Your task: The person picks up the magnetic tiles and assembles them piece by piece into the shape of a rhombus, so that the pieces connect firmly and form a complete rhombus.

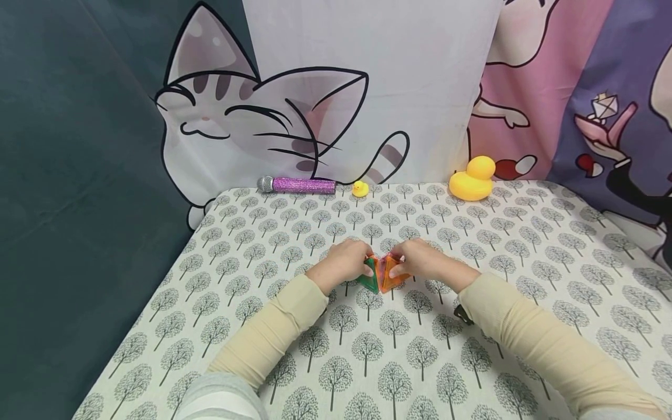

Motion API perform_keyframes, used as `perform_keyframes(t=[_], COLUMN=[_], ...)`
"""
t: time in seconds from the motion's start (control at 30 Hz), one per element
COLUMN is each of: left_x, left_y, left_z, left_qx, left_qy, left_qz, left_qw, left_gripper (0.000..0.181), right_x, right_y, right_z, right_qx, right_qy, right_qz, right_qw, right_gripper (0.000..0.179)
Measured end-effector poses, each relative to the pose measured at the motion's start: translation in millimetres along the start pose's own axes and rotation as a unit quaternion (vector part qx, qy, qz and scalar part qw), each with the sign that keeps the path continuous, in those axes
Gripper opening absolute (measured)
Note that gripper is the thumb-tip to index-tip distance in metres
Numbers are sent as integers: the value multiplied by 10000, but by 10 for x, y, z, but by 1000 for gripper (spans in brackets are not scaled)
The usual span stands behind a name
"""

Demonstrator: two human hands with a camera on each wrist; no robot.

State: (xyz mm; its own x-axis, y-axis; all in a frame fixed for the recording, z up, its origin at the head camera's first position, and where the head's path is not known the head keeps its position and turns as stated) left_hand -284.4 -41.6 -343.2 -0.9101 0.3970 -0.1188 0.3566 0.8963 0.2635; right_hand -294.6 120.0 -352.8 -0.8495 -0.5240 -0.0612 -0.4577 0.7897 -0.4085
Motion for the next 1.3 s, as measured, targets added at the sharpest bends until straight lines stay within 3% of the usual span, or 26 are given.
perform_keyframes(t=[0.67,1.3], left_x=[-9,15], left_y=[23,37], left_z=[-2,-5], left_qx=[37,72], left_qy=[2,-10], left_qz=[25,92], left_qw=[10000,9999], left_gripper=[29,30], right_x=[17,27], right_y=[-43,-68], right_z=[-1,-11], right_qx=[71,-45], right_qy=[-6,79], right_qz=[78,-115], right_qw=[9999,9999], right_gripper=[30,32])
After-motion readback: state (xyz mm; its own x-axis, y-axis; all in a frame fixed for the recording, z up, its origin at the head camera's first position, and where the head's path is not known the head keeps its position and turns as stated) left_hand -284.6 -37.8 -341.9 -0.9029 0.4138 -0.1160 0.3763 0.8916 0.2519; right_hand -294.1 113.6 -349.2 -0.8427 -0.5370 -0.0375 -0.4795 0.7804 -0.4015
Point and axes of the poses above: each hand's wrist, its own x-axis towards the middle knuckle, its own z-axis out of the palm, y = z × x, the point moved 1 cm from there along x, towards the middle knuckle, and after that the axes turned 3 degrees about z, right-handed, at the moved point
